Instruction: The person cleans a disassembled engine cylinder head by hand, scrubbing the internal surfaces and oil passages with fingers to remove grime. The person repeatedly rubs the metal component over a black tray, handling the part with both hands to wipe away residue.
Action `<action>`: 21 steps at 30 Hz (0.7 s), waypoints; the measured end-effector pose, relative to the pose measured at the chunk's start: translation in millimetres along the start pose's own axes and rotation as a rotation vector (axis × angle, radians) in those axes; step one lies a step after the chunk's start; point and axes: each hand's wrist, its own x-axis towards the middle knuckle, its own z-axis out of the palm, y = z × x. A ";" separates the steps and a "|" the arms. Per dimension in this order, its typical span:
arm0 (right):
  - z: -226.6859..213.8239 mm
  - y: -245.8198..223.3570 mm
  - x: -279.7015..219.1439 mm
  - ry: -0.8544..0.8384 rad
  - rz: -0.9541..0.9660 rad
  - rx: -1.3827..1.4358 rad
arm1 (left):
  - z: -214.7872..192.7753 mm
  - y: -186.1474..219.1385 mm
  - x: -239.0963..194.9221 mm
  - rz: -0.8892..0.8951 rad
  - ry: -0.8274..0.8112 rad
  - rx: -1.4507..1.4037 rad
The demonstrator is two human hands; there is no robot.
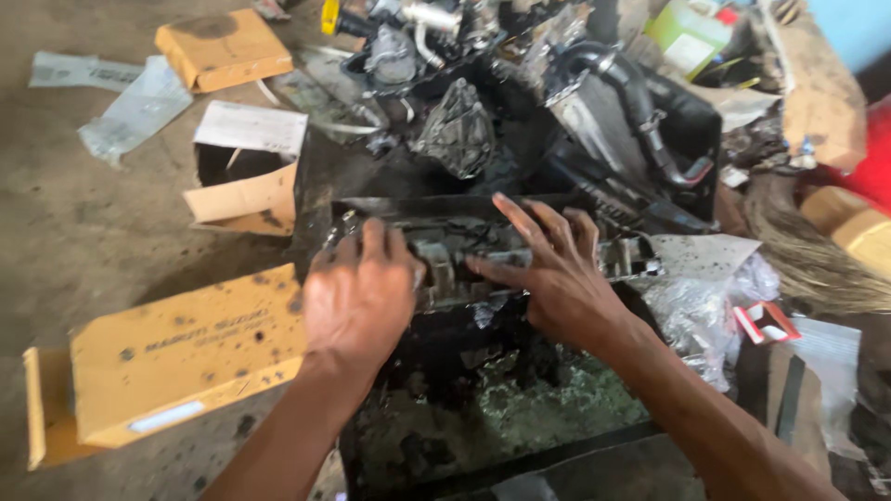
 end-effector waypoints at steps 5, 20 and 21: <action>-6.3 -24.8 2.4 -0.167 0.122 -0.070 | 1.4 -3.7 -0.7 0.024 -0.032 0.009; -0.2 -63.9 15.4 -0.045 0.314 0.021 | 9.2 -12.5 -7.1 0.059 0.001 0.077; 1.8 -63.8 18.1 0.057 0.282 0.012 | 8.4 -15.3 -8.9 0.086 0.093 0.146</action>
